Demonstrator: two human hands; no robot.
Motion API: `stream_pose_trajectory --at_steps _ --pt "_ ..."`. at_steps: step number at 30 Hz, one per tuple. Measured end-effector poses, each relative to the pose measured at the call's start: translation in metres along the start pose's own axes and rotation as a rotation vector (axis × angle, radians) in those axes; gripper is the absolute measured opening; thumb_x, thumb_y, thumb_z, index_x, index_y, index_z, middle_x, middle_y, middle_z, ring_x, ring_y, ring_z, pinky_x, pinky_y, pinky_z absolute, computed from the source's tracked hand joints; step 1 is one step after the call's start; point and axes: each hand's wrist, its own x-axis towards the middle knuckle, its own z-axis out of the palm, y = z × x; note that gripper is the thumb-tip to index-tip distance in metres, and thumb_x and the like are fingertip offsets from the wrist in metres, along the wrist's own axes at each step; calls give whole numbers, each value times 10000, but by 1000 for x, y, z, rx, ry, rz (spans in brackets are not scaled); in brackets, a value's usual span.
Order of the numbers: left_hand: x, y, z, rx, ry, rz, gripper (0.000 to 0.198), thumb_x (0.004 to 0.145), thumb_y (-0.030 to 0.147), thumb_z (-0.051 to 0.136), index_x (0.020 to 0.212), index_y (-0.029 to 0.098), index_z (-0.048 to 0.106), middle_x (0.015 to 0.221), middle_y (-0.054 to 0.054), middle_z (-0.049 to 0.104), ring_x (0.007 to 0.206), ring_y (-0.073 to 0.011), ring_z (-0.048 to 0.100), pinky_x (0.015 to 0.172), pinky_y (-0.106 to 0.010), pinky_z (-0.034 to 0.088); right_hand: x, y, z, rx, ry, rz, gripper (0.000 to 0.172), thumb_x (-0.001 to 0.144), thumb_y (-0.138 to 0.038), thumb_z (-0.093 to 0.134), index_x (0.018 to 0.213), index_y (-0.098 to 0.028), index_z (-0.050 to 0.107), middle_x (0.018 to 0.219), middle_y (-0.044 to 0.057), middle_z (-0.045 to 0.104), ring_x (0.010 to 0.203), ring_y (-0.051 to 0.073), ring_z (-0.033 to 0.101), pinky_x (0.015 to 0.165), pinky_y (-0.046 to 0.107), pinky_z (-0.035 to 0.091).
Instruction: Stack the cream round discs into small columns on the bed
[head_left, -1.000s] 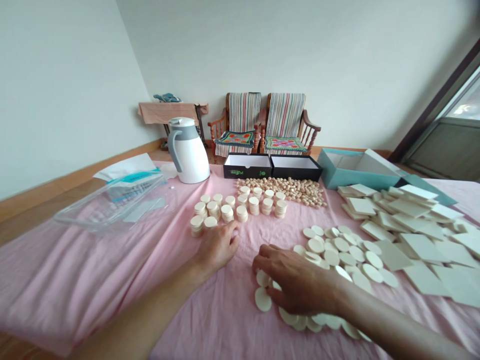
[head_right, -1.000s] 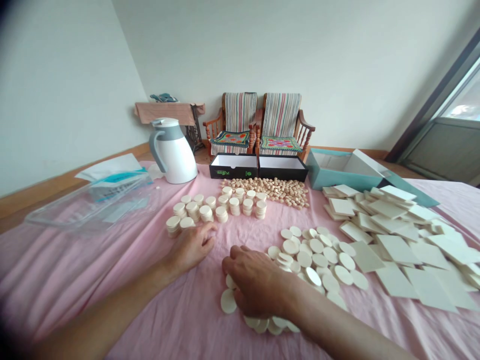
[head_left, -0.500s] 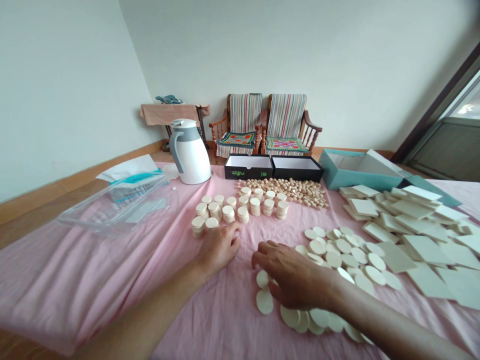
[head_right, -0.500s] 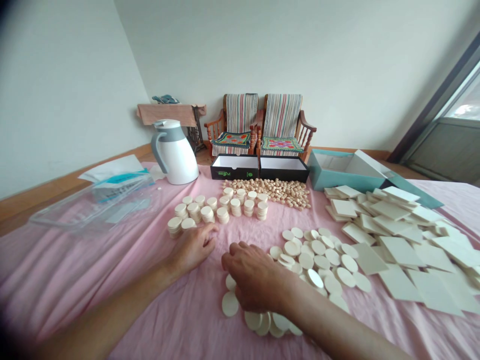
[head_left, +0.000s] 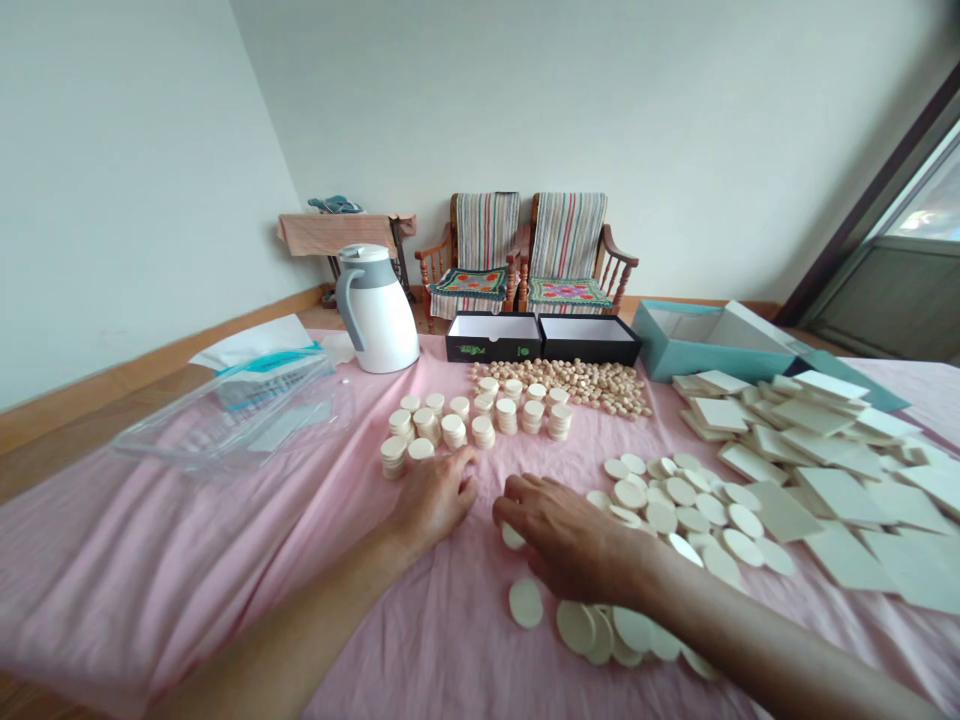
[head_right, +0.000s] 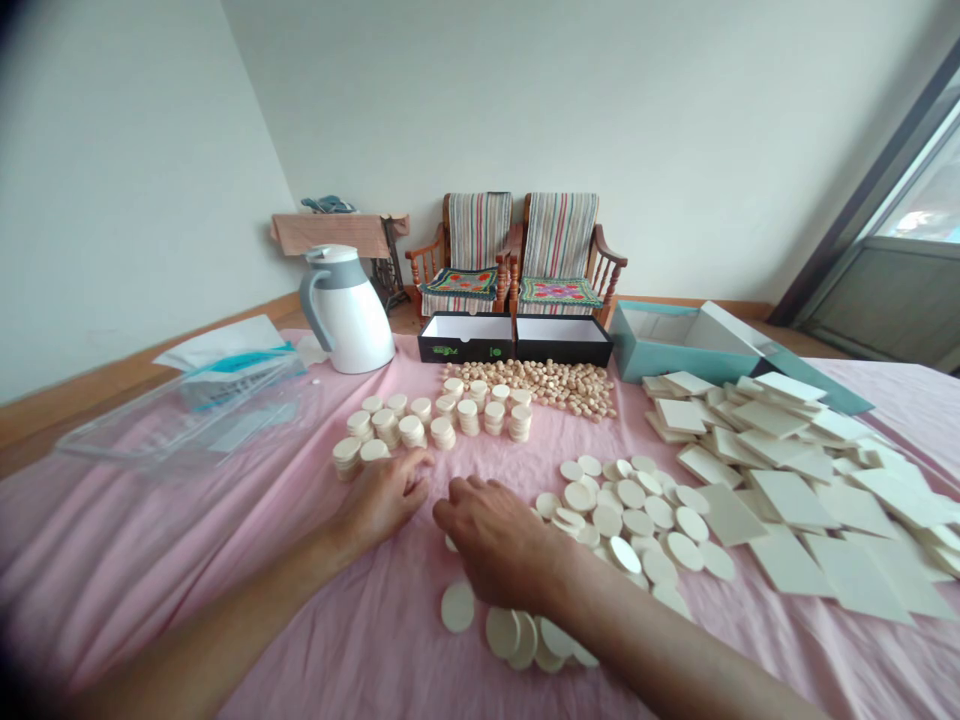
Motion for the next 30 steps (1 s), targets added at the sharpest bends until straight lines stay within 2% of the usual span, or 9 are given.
stream_pose_trajectory --at_steps 3,5,7,10,15,19,24,30 --pt "-1 1 -2 -29 -18 20 178 806 184 448 906 170 595 700 -15 625 651 -150 573 567 -236 338 9 14 1 32 97 -4 379 660 -4 458 986 -166 565 985 83 555 943 183 503 805 302 381" --pt "-1 1 -3 -39 -23 17 181 802 175 447 909 171 592 696 -12 619 640 -148 565 557 -236 329 12 20 3 71 147 47 399 661 0 456 1008 -164 563 988 81 557 949 176 508 813 291 381" --pt "-1 2 -3 -42 -28 7 205 793 159 448 936 176 594 698 -12 619 637 -149 566 552 -237 324 13 21 5 86 153 140 311 702 -51 470 978 -158 564 955 83 560 905 178 522 778 288 393" --pt "-1 2 -2 -36 -20 -4 226 791 151 452 961 181 598 696 -14 623 636 -150 574 559 -242 330 10 14 11 67 95 226 188 733 -176 530 917 -150 556 940 96 560 870 197 524 737 297 404" --pt "-1 3 -3 -31 -37 -21 218 787 156 469 961 182 598 707 -15 629 650 -150 580 566 -243 338 14 8 15 85 103 257 172 697 -135 527 868 -147 539 925 90 556 843 180 520 736 278 399" --pt "-1 2 -4 -26 -25 -14 200 777 141 458 929 171 584 708 -17 621 646 -150 572 546 -243 325 37 22 10 96 252 254 255 681 -112 504 931 -148 529 940 85 545 859 178 512 728 275 386" --pt "0 0 0 -2 5 25 127 798 160 442 831 166 564 667 -18 597 612 -147 545 530 -249 297 75 42 1 29 445 251 274 708 -115 479 979 -149 499 975 94 539 878 188 488 731 284 371" --pt "-1 -1 0 -4 2 16 126 778 130 448 799 168 566 638 -8 579 591 -139 524 518 -247 265 94 51 5 -3 453 237 293 700 -87 478 985 -145 508 948 86 545 851 182 492 730 282 372"
